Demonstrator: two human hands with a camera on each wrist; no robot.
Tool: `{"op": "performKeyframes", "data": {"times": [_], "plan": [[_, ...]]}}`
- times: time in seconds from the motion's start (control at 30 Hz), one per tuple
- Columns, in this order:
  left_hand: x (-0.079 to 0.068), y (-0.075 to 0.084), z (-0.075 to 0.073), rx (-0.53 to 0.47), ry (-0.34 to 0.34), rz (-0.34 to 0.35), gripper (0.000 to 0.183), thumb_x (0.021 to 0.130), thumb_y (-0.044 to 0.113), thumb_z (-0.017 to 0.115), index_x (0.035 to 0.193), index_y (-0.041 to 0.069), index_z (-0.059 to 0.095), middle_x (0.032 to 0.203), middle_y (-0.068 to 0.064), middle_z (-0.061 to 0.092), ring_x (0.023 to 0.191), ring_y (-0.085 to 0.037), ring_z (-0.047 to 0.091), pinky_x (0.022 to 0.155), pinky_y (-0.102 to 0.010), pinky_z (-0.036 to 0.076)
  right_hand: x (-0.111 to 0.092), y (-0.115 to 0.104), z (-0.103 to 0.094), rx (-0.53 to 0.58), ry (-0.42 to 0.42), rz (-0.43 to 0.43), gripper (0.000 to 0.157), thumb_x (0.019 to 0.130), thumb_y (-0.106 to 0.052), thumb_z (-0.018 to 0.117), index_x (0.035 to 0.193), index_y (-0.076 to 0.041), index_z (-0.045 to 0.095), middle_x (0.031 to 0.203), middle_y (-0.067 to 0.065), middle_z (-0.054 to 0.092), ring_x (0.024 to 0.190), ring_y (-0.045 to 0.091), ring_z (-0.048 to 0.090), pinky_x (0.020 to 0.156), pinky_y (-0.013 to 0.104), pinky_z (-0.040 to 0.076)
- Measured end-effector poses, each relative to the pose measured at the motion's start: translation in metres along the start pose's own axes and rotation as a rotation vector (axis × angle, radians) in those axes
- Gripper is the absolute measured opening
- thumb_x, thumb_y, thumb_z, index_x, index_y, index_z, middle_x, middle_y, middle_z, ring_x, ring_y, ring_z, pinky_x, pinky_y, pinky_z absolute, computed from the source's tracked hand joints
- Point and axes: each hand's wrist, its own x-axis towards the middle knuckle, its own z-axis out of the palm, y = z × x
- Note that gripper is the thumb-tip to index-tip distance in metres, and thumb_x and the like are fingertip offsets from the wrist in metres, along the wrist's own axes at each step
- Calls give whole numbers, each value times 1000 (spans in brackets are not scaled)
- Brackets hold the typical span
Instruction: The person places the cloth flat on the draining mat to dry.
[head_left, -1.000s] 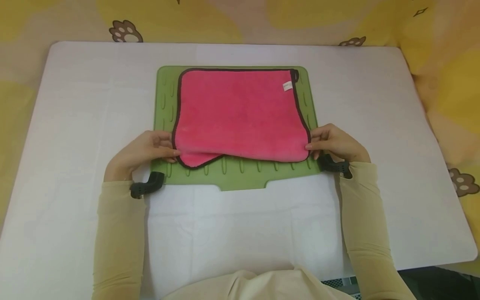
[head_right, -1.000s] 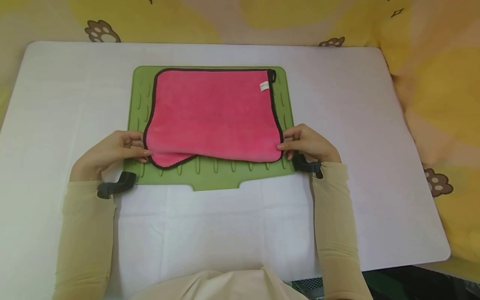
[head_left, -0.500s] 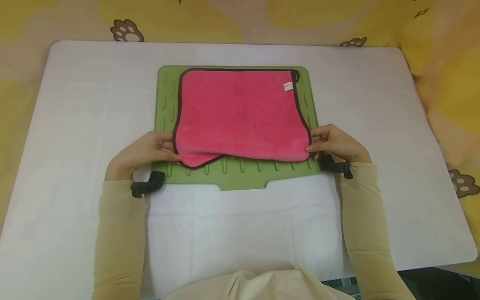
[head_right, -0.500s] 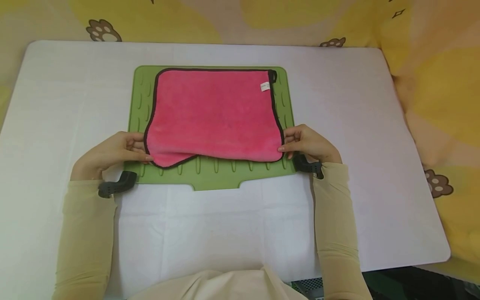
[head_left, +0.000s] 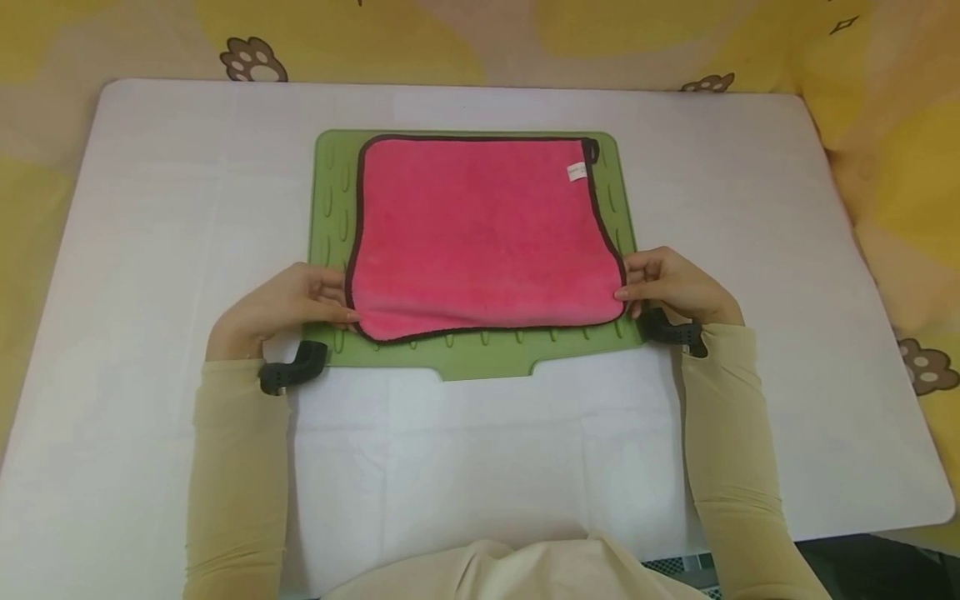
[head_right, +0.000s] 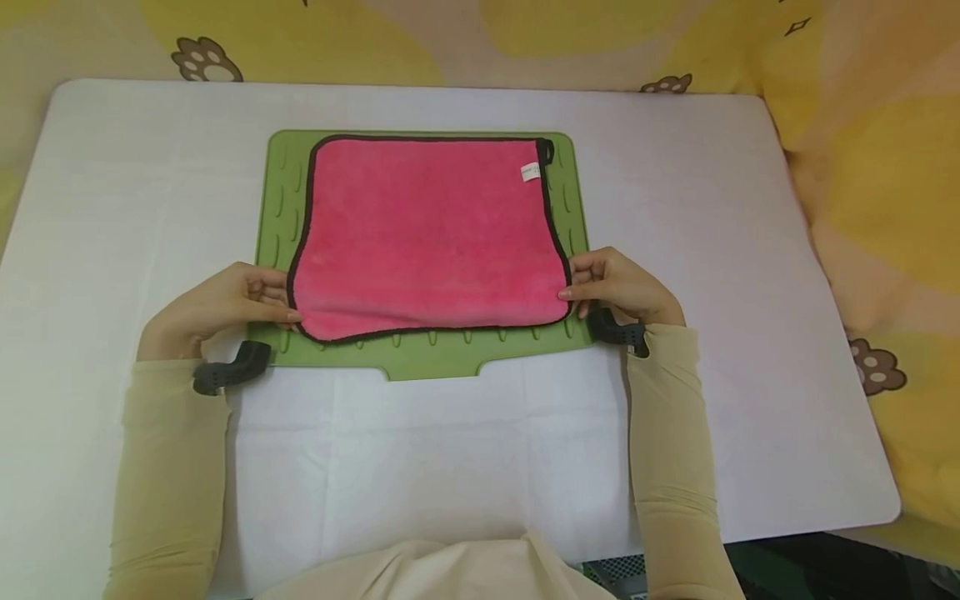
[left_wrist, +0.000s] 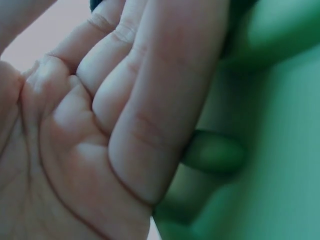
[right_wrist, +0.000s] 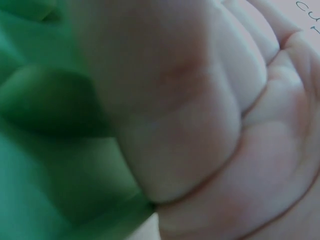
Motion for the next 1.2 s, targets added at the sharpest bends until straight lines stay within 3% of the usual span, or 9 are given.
{"op": "performKeyframes", "data": {"times": [0.23,0.43,0.53,0.83,1.2], "plan": [[0,-1,0,-20,-23,22,28,87,-1,63,110,-16,56,88,-9,71,75,-16,69,71,-26,55,0,0,1,-11,-20,-7,16,86,12,58,88,-2,67,74,5,68,61,12,62,55,26,54],[1,1,1,13,-5,-13,19,89,7,64,94,-10,55,79,-11,70,69,-19,67,66,-26,55,0,1,0,-60,-30,-9,13,86,11,58,83,0,64,71,5,67,60,13,62,57,28,55],[2,-1,0,-4,-11,-16,20,89,6,64,95,-10,54,79,-11,70,69,-20,68,66,-26,55,1,1,1,-100,-36,-9,6,86,10,60,83,5,60,72,6,67,62,14,63,58,29,56],[-1,0,-2,-34,-6,-42,34,88,6,65,112,-14,51,81,-11,70,68,-21,68,66,-26,55,4,-3,2,-234,-86,4,38,84,8,63,65,2,31,60,10,62,62,18,67,58,32,56],[0,1,-1,-42,-42,-49,29,88,2,64,107,-15,50,83,-13,70,69,-20,69,65,-29,56,0,-4,-1,-224,-23,8,20,86,9,59,71,8,45,71,8,68,63,17,67,57,31,56]]}}
